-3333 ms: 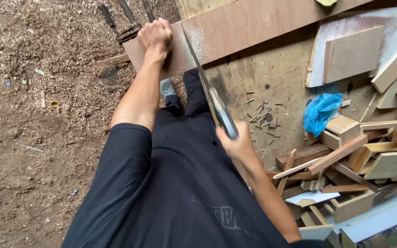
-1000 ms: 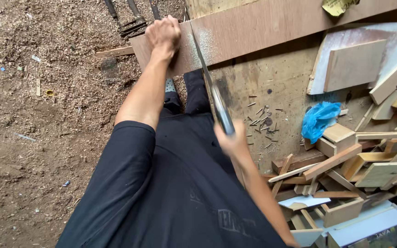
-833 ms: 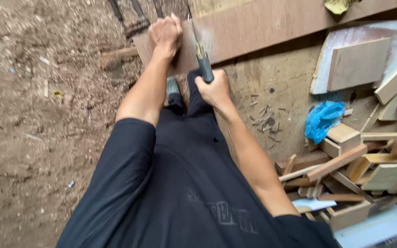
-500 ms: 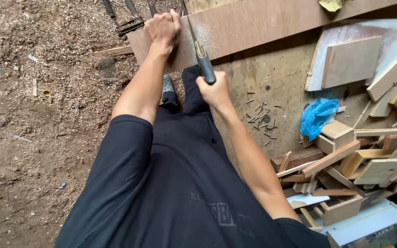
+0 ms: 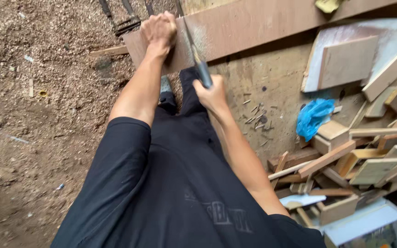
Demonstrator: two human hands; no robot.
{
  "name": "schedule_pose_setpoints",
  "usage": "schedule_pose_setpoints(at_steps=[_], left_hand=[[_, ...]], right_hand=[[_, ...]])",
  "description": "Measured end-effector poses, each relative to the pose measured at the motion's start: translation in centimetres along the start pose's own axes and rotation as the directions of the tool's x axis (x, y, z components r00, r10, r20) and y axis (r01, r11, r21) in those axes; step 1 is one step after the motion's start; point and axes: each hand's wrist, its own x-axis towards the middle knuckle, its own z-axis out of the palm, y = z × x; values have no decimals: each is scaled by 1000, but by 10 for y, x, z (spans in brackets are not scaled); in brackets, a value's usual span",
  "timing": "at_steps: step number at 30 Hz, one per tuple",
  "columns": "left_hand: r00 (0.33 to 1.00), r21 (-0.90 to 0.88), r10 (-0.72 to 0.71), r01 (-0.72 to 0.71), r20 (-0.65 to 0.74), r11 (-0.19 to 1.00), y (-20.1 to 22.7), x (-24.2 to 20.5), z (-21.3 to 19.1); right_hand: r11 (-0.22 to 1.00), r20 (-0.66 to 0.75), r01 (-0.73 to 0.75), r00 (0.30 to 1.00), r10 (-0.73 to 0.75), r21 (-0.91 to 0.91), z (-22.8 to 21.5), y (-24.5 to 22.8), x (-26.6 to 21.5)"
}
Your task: The person uses a hand saw to cut a plank of wood clamped to a workbench. They mark the wood with a marker, then continue sawing to separate a smaller piece. The cut piece is placed aside on the bench.
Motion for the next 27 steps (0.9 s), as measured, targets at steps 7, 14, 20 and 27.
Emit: schedule_pose_setpoints(at_steps=[7,14,20,27], left_hand=[[990,-7,-63,64,129,998,-3,-2,5],[982,-4,-102,104,159,995,8,-3,-8],[984,20,-89,87,152,996,13,0,-16],[983,77,-88,76,164,994,11,-1,-15]], right_hand=[[996,86,-39,996,32,84,-25,8,-53],[997,95,-56,994,51,52,-69,-6,-139],[1000,44,15,999,-16,13,1,4,19],[993,74,-66,995,74,-95,-53,-8,-112]])
